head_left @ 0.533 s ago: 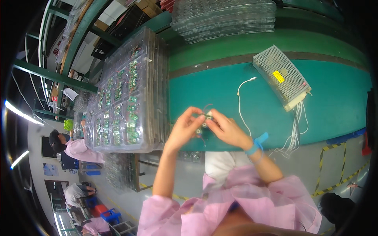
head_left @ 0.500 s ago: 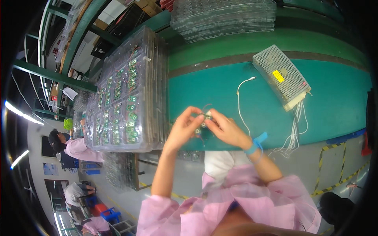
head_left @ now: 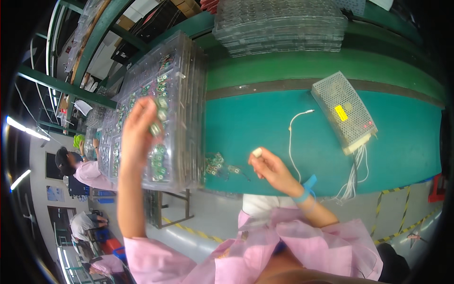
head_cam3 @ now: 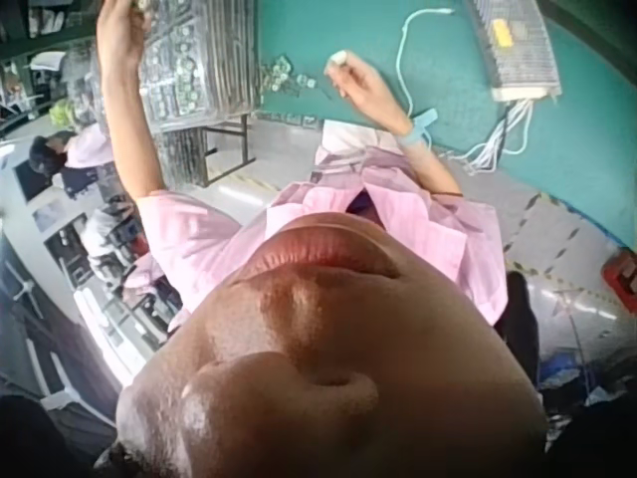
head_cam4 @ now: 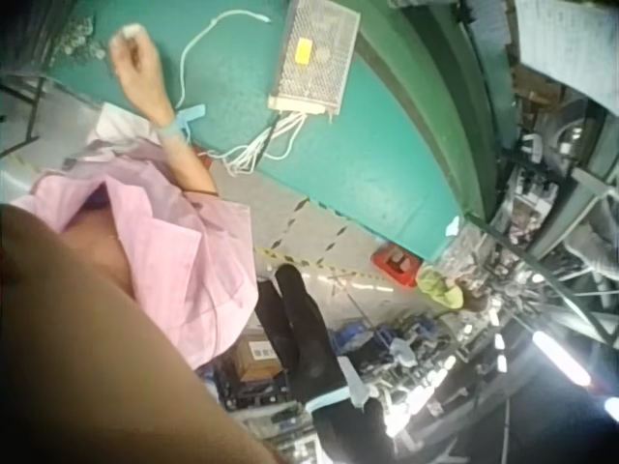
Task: Assembling small electronic components onto printed circuit boards on a production floor.
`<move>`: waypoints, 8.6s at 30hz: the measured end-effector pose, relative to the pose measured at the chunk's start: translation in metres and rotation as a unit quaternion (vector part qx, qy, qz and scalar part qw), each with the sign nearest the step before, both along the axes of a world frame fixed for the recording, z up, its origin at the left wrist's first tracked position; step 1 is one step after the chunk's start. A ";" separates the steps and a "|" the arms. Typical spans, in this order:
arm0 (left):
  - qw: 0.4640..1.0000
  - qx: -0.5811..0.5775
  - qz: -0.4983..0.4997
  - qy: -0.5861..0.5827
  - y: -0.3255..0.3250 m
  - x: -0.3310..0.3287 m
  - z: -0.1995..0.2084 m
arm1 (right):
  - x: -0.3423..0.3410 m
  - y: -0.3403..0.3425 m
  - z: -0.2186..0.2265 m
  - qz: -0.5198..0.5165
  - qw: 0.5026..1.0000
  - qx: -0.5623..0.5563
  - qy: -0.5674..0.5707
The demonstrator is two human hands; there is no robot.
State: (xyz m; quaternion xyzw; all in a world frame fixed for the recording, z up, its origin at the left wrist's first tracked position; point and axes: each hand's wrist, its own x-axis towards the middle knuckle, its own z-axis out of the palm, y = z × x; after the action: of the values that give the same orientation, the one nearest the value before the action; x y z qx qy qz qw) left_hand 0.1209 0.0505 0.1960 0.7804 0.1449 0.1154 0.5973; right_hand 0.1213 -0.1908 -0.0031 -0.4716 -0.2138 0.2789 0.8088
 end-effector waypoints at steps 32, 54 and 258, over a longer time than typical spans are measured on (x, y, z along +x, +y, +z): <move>0.977 0.165 0.027 0.133 0.246 0.295 -0.049 | 0.017 -0.006 0.006 0.139 0.981 -0.013 0.137; 0.790 0.504 -0.318 0.141 -0.028 -0.080 -0.006 | 0.005 0.011 -0.006 0.049 0.980 -0.122 0.147; 0.956 -0.283 -0.017 0.071 -0.057 -0.060 -0.201 | 0.007 0.030 -0.016 -0.142 0.902 -0.367 -0.178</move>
State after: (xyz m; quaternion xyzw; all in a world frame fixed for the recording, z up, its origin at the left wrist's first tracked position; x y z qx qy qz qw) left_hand 0.0606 -0.0061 -0.0050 0.5875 0.2007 0.0041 0.7840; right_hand 0.1281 -0.1610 -0.0192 -0.8023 -0.1676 0.1306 0.5578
